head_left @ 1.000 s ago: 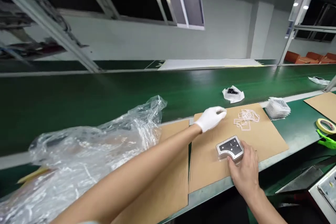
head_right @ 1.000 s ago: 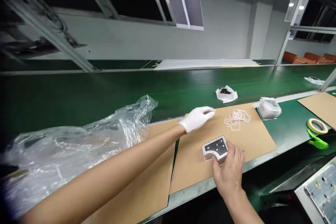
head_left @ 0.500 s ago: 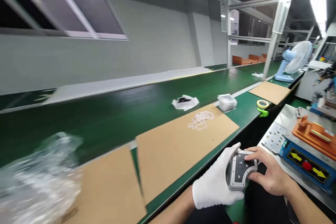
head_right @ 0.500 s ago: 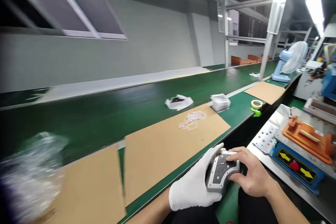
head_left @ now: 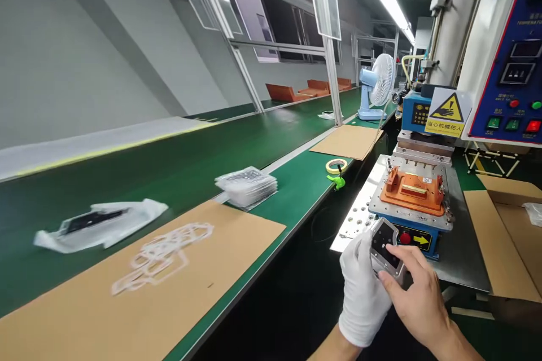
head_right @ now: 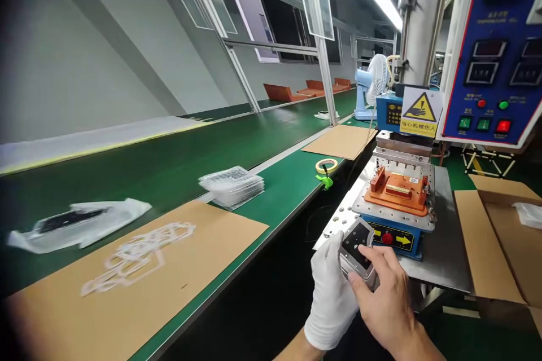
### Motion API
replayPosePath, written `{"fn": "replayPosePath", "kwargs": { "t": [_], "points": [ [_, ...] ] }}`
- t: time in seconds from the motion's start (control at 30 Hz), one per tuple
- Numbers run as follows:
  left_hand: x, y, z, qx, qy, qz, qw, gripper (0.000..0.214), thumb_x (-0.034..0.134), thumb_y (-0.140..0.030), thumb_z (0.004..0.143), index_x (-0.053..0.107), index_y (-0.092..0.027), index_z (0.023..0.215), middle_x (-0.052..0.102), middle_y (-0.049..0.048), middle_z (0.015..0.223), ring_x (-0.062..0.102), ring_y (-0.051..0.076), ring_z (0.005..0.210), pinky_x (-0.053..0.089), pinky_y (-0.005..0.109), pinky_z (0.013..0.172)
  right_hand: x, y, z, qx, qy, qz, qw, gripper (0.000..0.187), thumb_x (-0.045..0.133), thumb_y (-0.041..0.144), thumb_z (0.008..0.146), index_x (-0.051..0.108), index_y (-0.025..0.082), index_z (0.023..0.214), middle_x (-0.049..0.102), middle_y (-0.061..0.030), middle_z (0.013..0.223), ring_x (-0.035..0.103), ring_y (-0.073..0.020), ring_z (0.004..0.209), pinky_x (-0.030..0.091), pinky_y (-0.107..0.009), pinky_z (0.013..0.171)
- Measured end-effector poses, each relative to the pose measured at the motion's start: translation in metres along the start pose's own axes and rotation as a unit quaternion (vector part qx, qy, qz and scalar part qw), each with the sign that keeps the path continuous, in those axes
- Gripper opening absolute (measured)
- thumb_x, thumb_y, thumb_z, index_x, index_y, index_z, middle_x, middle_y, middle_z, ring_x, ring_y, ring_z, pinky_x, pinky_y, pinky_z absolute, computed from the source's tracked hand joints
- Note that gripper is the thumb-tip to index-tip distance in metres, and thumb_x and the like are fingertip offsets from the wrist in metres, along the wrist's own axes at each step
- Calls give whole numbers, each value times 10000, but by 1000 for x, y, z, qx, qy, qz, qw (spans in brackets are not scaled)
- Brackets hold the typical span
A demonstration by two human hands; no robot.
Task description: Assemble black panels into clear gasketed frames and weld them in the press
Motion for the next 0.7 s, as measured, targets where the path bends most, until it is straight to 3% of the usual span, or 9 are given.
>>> {"fn": "replayPosePath", "kwargs": {
  "t": [0.1,0.17,0.3,0.4,0.53,0.7],
  "points": [
    [8,3,11,34,55,-39,997,954,759,-276,913,213,-258,1696,503,206,1501,555,391,1389,533,609,1135,-20,-23,23,-30,-9,-22,999,366,646,318,1029,706,291,1389,728,-98,1314,721,-275,1222,608,-417,1053],
    [8,19,23,34,112,-61,991,903,752,-340,939,234,-290,1676,516,184,1520,545,376,1417,507,585,1178,-38,-40,54,-58,-7,-56,997,360,618,321,1042,710,298,1390,721,-102,1351,703,-289,1250,585,-449,1077],
    [9,80,54,-69,185,-19,980,503,584,-315,1017,481,-272,1507,588,145,1467,563,337,1407,464,550,1225,-69,-78,137,-81,-13,-159,984,384,586,313,1031,698,289,1397,726,-99,1390,670,-328,1285,507,-549,1121],
    [19,122,71,-106,252,43,961,423,578,-303,983,609,-207,1394,642,158,1411,583,345,1366,447,545,1225,-75,-105,185,-85,28,-205,975,408,561,254,1001,699,268,1384,732,-96,1382,656,-322,1306,462,-564,1151],
    [39,150,75,-104,372,89,918,492,629,-395,970,641,-182,1413,601,176,1497,558,369,1390,457,542,1194,-66,-133,204,-91,101,-234,963,375,583,327,1011,724,287,1356,747,-71,1379,647,-316,1324,401,-588,1219],
    [59,152,69,-79,431,101,893,527,742,-481,878,660,-255,1347,576,148,1482,531,383,1370,509,521,1095,-61,-146,202,-109,119,-253,954,375,605,402,1028,733,311,1369,753,-53,1388,660,-328,1329,377,-611,1259]
  ]
}}
Point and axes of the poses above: each hand's wrist, its own z-axis towards the middle knuckle, its own x-axis out of the palm, y = z × x, the point moved 2 cm from there along z, towards the middle knuckle
